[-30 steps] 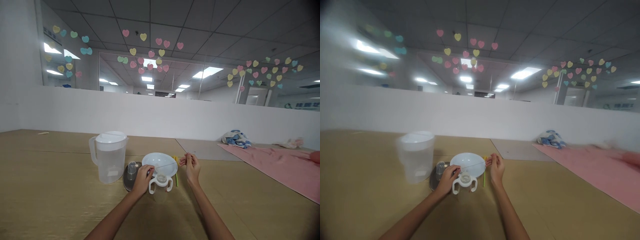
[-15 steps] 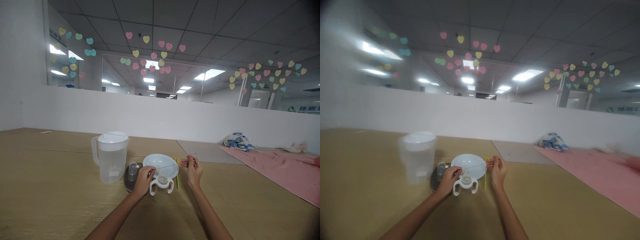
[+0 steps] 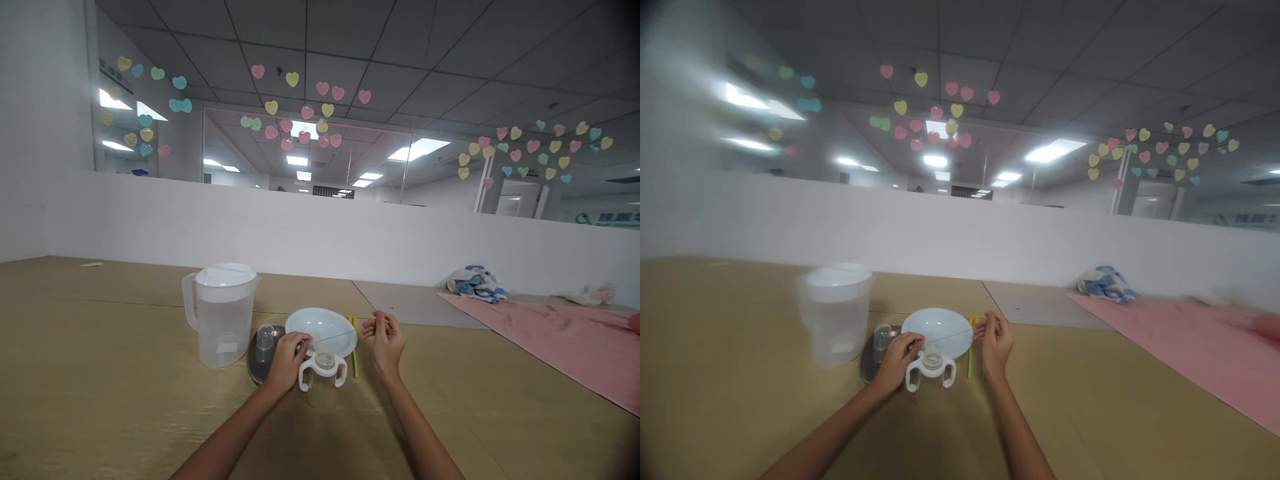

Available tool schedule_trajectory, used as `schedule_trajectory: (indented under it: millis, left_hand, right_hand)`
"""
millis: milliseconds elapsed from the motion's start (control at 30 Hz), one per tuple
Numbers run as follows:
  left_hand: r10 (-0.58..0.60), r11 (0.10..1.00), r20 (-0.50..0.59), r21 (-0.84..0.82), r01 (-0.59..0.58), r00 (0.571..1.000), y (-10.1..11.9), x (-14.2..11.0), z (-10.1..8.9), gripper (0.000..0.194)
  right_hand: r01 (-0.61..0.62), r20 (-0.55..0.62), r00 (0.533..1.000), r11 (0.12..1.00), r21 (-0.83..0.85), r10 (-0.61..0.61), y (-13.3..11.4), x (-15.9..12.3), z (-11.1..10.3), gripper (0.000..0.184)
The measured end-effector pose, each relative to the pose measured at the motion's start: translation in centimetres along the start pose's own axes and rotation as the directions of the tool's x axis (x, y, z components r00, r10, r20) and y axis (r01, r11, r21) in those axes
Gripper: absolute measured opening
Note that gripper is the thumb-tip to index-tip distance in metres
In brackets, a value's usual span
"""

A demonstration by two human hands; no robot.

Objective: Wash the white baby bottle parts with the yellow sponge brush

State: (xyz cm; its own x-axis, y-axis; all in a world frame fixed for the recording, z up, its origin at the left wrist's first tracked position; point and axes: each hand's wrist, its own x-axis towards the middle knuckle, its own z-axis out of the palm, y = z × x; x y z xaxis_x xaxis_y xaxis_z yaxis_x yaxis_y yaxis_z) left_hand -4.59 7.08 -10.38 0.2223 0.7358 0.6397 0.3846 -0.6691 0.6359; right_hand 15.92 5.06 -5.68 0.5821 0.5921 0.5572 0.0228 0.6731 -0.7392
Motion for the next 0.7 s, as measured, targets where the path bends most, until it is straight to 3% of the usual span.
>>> schedule_trajectory:
  millis: [200, 500, 700]
  left_hand:
    - [-0.012, 1.000, -0.009, -0.008, 0.012, 1.000, 0.20, 0.09, -0.01, 0.028]
    - [0.002, 1.000, -0.016, -0.011, -0.002, 1.000, 0.11, -0.02, 0.01, 0.028]
    - [0.006, 1.000, -0.010, -0.001, -0.006, 1.000, 0.16, -0.01, -0.02, 0.027]
  right_hand:
    - [-0.050, -0.025, 0.998, 0.998, 0.042, 0.051, -0.23, -0.12, 0.30, 0.035]
    - [0.023, -0.040, 0.999, 1.000, 0.000, -0.023, -0.39, -0.40, 0.28, 0.034]
    - [0.008, -0.030, 1.000, 1.000, 0.017, -0.007, -0.72, -0.45, 0.32, 0.033]
